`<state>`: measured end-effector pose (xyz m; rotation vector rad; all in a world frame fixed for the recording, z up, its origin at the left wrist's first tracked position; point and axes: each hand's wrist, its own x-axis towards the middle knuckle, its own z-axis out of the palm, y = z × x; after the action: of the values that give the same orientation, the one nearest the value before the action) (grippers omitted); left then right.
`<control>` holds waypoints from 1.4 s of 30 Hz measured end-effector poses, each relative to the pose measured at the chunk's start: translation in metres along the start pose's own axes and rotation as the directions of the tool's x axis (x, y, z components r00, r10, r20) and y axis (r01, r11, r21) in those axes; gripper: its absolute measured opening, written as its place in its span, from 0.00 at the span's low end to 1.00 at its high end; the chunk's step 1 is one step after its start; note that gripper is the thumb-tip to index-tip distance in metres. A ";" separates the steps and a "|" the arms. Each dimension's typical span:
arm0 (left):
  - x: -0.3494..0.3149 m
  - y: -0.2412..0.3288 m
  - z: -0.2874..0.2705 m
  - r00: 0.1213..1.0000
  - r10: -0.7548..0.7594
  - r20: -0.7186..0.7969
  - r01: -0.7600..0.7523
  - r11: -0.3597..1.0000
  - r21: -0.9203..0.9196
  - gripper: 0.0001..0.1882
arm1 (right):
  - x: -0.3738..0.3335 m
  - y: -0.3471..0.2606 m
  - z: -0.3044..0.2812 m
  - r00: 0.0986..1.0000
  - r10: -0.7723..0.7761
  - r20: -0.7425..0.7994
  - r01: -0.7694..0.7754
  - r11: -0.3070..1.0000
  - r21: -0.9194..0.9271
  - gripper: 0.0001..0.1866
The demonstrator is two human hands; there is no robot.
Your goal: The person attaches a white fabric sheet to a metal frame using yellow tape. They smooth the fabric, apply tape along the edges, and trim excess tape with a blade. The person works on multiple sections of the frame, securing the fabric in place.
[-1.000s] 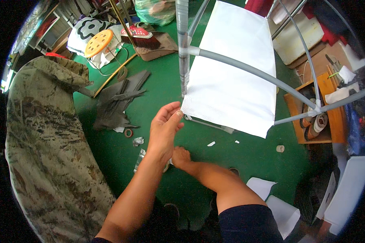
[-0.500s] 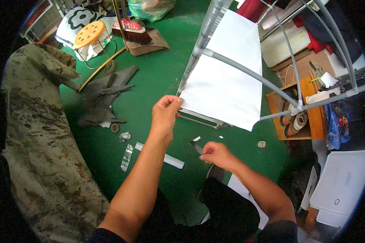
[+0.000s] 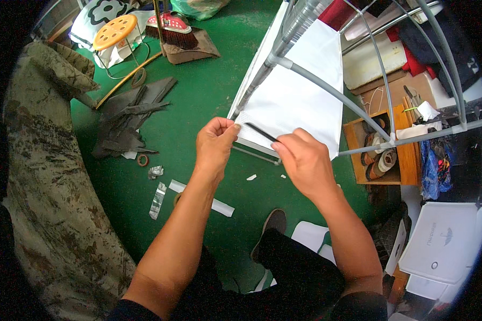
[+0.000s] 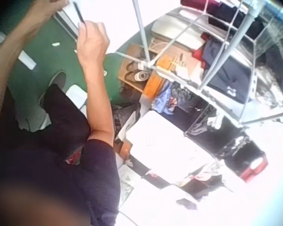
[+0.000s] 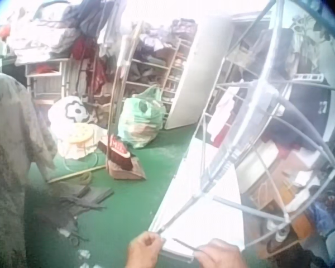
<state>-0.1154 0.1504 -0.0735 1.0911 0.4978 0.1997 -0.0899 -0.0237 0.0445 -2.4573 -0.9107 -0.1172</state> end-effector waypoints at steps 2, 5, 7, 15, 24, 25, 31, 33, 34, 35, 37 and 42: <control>-0.002 0.002 -0.001 1.000 0.011 -0.003 -0.011 1.000 0.002 0.05 | 0.009 -0.003 0.009 0.991 -0.131 -0.031 0.125 0.980 -0.156 0.05; -0.005 0.005 -0.001 1.000 0.024 -0.005 -0.024 0.999 0.025 0.05 | 0.017 -0.011 0.016 0.976 -0.195 -0.094 0.166 0.953 -0.255 0.05; -0.005 0.005 -0.001 1.000 0.026 -0.006 -0.026 0.999 0.040 0.05 | 0.020 -0.009 0.020 0.963 -0.253 -0.096 0.213 0.927 -0.308 0.05; -0.007 0.010 -0.001 1.000 0.020 -0.006 -0.019 0.997 0.081 0.05 | 0.021 -0.005 0.023 0.955 -0.286 -0.082 0.240 0.903 -0.357 0.07; -0.005 0.007 0.000 0.999 0.032 -0.007 -0.032 0.998 0.052 0.04 | 0.024 -0.001 0.026 0.945 -0.303 -0.120 0.249 0.908 -0.336 0.06; -0.005 0.007 0.000 0.999 0.031 -0.010 -0.030 0.998 0.064 0.04 | 0.023 -0.001 0.025 0.946 -0.301 -0.117 0.246 0.907 -0.341 0.06; -0.005 0.006 0.002 0.999 0.049 -0.014 -0.048 0.997 0.055 0.04 | 0.022 0.002 0.023 0.947 -0.301 -0.111 0.247 0.903 -0.351 0.06; -0.003 0.004 0.001 0.998 0.065 -0.012 -0.064 0.997 0.053 0.03 | 0.023 0.002 0.023 0.946 -0.307 -0.107 0.255 0.903 -0.346 0.06; -0.003 0.005 0.001 0.997 0.072 -0.010 -0.072 0.996 0.050 0.03 | 0.024 0.003 0.022 0.944 -0.313 -0.104 0.262 0.903 -0.342 0.06; -0.004 0.005 0.002 0.998 0.068 -0.009 -0.067 0.996 0.060 0.03 | 0.025 0.003 0.021 0.942 -0.319 -0.102 0.269 0.902 -0.337 0.06; -0.005 0.007 0.002 0.998 0.060 -0.010 -0.059 0.995 0.078 0.03 | 0.024 0.005 0.022 0.946 -0.307 -0.101 0.259 0.908 -0.328 0.06; -0.004 0.006 0.001 0.997 0.074 -0.015 -0.072 0.993 0.095 0.03 | 0.025 0.004 0.024 0.952 -0.296 -0.082 0.257 0.914 -0.314 0.06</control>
<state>-0.1181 0.1511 -0.0670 1.2015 0.4885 0.2528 -0.0699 0.0000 0.0286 -2.5371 -1.2588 -0.5445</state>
